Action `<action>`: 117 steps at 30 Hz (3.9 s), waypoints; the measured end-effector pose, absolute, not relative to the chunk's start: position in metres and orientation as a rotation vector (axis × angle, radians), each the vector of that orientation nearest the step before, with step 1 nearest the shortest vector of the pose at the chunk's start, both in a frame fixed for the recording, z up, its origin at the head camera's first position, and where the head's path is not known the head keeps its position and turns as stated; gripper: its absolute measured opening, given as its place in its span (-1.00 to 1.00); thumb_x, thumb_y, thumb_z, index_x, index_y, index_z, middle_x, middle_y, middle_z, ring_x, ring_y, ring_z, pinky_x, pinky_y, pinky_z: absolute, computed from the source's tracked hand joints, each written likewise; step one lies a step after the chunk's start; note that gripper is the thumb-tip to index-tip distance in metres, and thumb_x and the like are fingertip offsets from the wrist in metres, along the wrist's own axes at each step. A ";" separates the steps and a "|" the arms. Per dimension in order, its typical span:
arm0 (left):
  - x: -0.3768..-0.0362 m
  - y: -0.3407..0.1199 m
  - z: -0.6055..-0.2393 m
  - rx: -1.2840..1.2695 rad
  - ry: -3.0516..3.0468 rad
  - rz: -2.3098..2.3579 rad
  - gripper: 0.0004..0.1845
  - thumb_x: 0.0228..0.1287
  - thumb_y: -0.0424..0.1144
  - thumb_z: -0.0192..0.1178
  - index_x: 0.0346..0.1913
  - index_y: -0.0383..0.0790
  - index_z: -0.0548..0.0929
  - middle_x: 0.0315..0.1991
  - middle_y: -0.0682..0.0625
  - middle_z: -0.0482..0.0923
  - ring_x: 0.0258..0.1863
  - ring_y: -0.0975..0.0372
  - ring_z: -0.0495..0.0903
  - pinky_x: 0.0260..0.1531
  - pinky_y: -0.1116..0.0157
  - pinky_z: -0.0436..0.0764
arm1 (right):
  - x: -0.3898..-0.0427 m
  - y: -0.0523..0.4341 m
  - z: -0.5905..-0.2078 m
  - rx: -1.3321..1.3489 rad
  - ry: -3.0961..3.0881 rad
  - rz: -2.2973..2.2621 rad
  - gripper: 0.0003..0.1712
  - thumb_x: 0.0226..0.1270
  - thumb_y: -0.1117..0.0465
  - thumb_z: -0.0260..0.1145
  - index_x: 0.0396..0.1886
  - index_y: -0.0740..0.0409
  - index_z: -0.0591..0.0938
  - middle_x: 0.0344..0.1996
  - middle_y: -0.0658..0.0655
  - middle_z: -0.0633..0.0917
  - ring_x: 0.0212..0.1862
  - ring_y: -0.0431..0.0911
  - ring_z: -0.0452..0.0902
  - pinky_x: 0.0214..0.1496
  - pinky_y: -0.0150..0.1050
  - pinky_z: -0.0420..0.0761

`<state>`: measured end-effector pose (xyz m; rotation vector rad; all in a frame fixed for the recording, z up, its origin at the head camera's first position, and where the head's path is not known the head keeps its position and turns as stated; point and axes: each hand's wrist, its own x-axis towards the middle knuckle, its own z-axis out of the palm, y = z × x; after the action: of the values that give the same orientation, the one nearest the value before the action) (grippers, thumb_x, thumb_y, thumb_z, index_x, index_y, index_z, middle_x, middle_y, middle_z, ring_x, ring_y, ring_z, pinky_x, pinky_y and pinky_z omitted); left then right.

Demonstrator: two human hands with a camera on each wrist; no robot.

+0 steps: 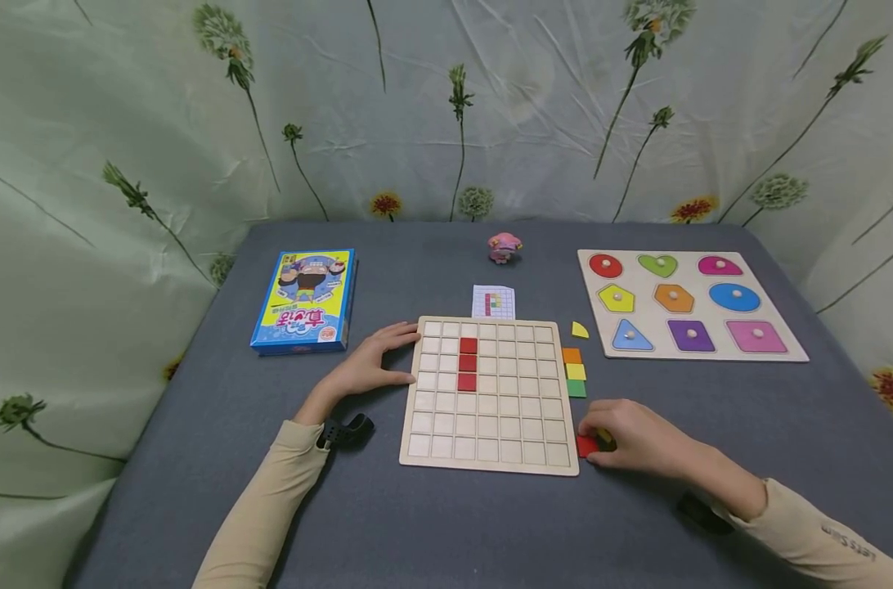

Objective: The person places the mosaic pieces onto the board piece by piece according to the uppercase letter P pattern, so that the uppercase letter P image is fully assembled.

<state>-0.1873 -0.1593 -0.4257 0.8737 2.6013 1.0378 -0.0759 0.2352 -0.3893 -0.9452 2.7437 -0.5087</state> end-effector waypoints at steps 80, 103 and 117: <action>-0.187 -0.160 -0.430 0.904 2.609 1.068 -0.26 0.04 -0.18 0.38 0.32 -0.28 0.37 0.40 -0.21 0.22 0.44 -0.11 0.09 0.35 -0.18 0.09 | -0.125 0.130 -0.383 -1.308 2.862 -0.452 -0.84 0.00 0.12 0.46 -0.44 0.06 0.67 -0.54 -0.06 0.59 -0.45 -0.30 0.35 -0.41 -0.47 0.38; -0.187 -0.160 -0.427 0.901 2.610 1.057 -0.26 0.05 -0.19 0.38 0.32 -0.28 0.37 0.40 -0.22 0.22 0.44 -0.10 0.10 0.35 -0.16 0.11 | -0.131 0.107 -0.389 -1.350 2.797 -0.457 -0.86 -0.03 0.18 0.45 -0.47 0.09 0.66 -0.53 -0.03 0.58 -0.51 -0.29 0.34 -0.46 -0.46 0.38; -0.189 -0.161 -0.429 0.906 2.615 1.057 -0.26 0.05 -0.19 0.37 0.32 -0.29 0.36 0.40 -0.21 0.22 0.44 -0.09 0.10 0.36 -0.16 0.10 | -0.133 0.102 -0.391 -1.353 2.818 -0.472 -0.84 0.02 0.14 0.45 -0.41 0.10 0.69 -0.53 -0.02 0.60 -0.49 -0.28 0.35 -0.42 -0.47 0.40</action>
<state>-0.1890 -0.1605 -0.4287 0.9056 2.6153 1.0567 -0.1326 0.1023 -0.3911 -1.3534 2.8182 -0.4719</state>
